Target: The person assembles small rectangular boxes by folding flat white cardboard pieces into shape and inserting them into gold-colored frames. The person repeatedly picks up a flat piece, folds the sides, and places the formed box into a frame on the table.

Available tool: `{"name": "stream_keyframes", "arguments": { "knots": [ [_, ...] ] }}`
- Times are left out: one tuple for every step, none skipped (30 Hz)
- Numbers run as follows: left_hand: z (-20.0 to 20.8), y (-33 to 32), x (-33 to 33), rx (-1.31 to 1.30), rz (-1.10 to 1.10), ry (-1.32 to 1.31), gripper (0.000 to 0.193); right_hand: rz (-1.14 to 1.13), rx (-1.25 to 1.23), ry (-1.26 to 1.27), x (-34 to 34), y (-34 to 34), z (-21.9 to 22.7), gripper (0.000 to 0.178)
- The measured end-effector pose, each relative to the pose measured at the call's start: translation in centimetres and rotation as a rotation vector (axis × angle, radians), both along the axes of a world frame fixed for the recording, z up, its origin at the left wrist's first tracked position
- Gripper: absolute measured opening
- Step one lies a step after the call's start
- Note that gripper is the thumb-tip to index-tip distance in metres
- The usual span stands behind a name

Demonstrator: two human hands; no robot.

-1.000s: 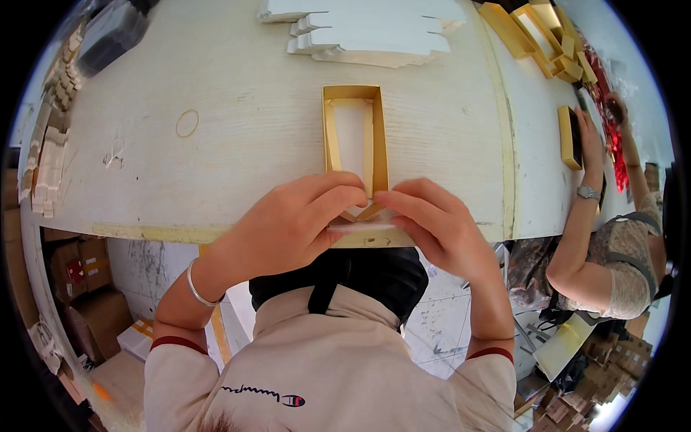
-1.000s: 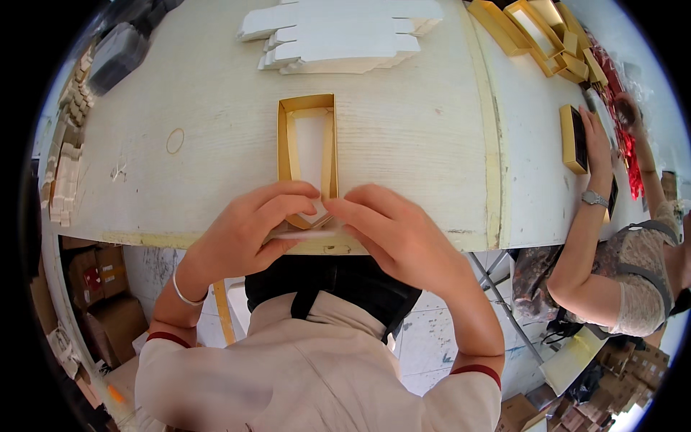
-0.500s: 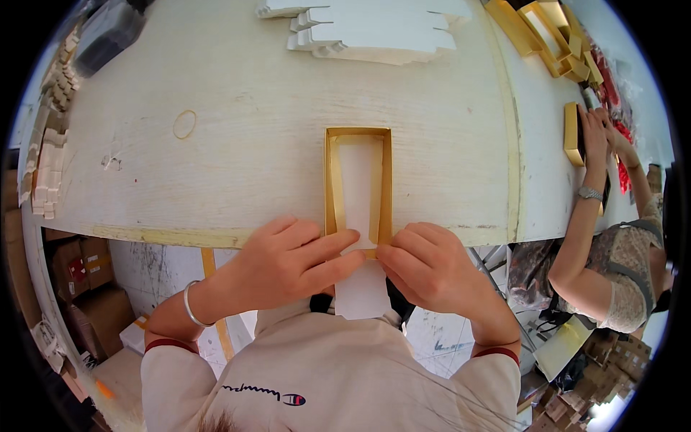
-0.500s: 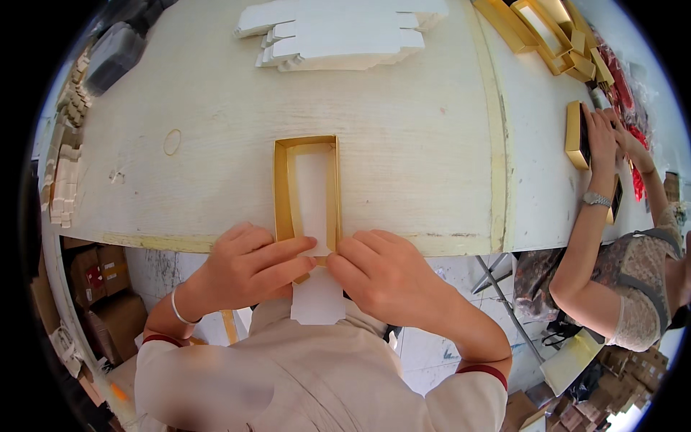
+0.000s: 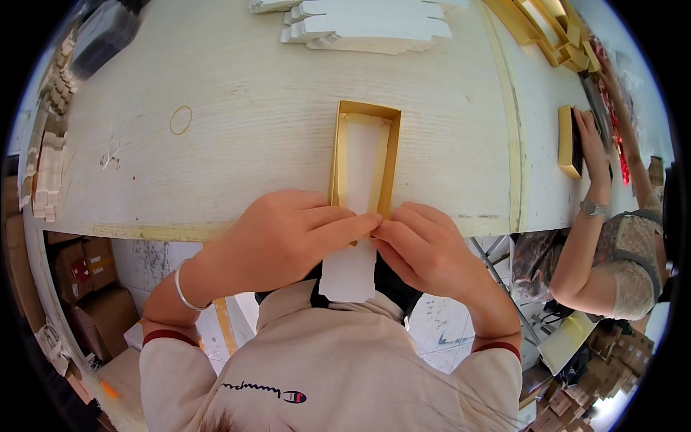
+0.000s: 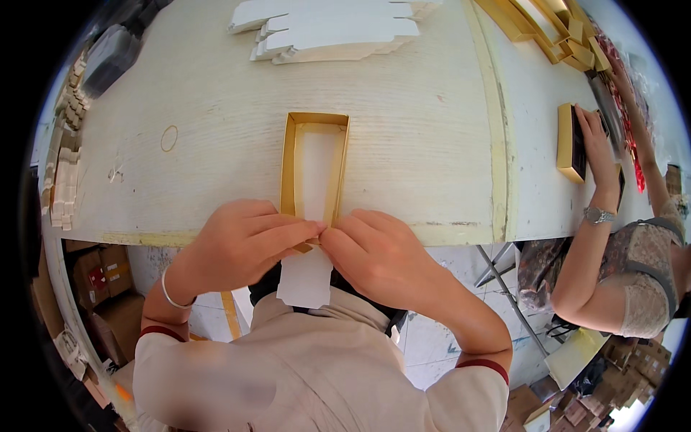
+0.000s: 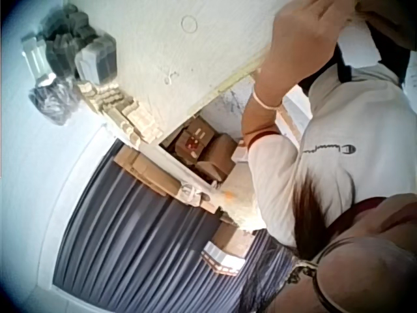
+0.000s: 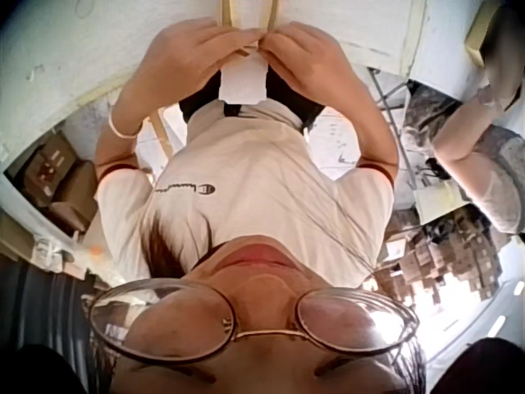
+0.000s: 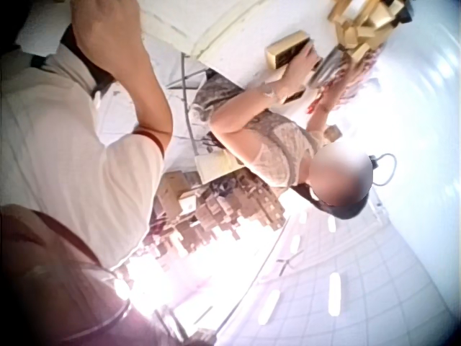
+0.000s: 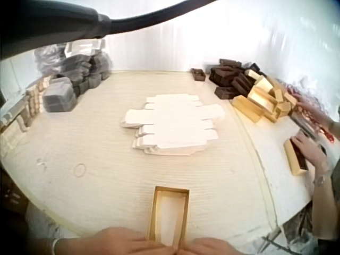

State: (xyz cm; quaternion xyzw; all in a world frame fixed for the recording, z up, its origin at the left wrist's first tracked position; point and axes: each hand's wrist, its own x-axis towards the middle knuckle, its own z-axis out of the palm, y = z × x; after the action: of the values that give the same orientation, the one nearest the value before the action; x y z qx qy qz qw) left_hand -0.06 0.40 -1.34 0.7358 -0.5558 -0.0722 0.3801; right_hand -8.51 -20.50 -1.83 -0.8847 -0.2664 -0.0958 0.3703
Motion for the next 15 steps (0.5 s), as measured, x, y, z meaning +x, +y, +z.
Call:
{"name": "stream_keyframes", "arguments": {
  "knots": [
    [0.0, -0.2, -0.5, -0.006, 0.024, -0.046, 0.033, -0.004, -0.021, 0.001, -0.1, 0.0, 0.0, 0.023],
    [-0.1, -0.3, -0.7, -0.013, 0.048, -0.093, 0.032, -0.007, -0.043, 0.001, -0.2, 0.1, -0.1, 0.024],
    [-0.4, -0.3, -0.8, -0.043, 0.05, -0.104, 0.031, -0.01, -0.063, 0.002, -0.3, 0.2, -0.1, 0.024],
    [-1.0, -0.2, -0.9, -0.074, 0.052, -0.115, 0.03, -0.03, -0.068, -0.007, -0.4, 0.4, -0.1, 0.025],
    [-1.5, -0.1, -1.1, -0.104, 0.054, -0.127, 0.029, -0.05, -0.073, -0.016, -0.5, 0.6, -0.1, 0.026],
    [-1.9, -0.1, -1.2, -0.129, 0.07, -0.13, 0.028, -0.072, -0.079, -0.024, -0.7, 0.8, -0.2, 0.027],
    [-2.3, 0.0, -1.4, -0.153, 0.085, -0.133, 0.027, -0.08, -0.081, -0.037, -0.7, 0.8, -0.3, 0.029],
    [-2.5, 0.0, -1.5, -0.178, 0.101, -0.136, 0.026, -0.089, -0.083, -0.051, -0.7, 0.9, -0.4, 0.031],
    [-2.4, 0.2, -1.6, -0.155, 0.1, -0.097, 0.025, -0.095, -0.084, -0.066, -0.6, 0.9, -0.6, 0.032],
    [-2.4, 0.3, -1.6, -0.133, 0.099, -0.058, 0.024, -0.086, -0.12, -0.073, -0.8, 0.8, -0.7, 0.035],
    [-2.3, 0.4, -1.6, -0.111, 0.099, -0.019, 0.023, -0.076, -0.156, -0.081, -1.2, 0.6, -0.7, 0.038],
    [-2.3, 0.4, -1.6, -0.11, 0.099, -0.017, 0.023, -0.062, -0.191, -0.089, -1.4, 0.4, -0.7, 0.041],
    [-2.3, 0.3, -1.5, -0.108, 0.1, -0.016, 0.023, -0.046, -0.163, -0.121, -1.5, 0.1, -0.8, 0.041],
    [-2.2, 0.3, -1.5, -0.107, 0.102, -0.014, 0.022, -0.03, -0.136, -0.153, -1.7, -0.2, -0.8, 0.042],
    [-2.2, 0.3, -1.5, -0.105, 0.1, -0.002, 0.022, -0.019, -0.112, -0.184, -1.8, -0.4, -0.9, 0.042]
  ]
}}
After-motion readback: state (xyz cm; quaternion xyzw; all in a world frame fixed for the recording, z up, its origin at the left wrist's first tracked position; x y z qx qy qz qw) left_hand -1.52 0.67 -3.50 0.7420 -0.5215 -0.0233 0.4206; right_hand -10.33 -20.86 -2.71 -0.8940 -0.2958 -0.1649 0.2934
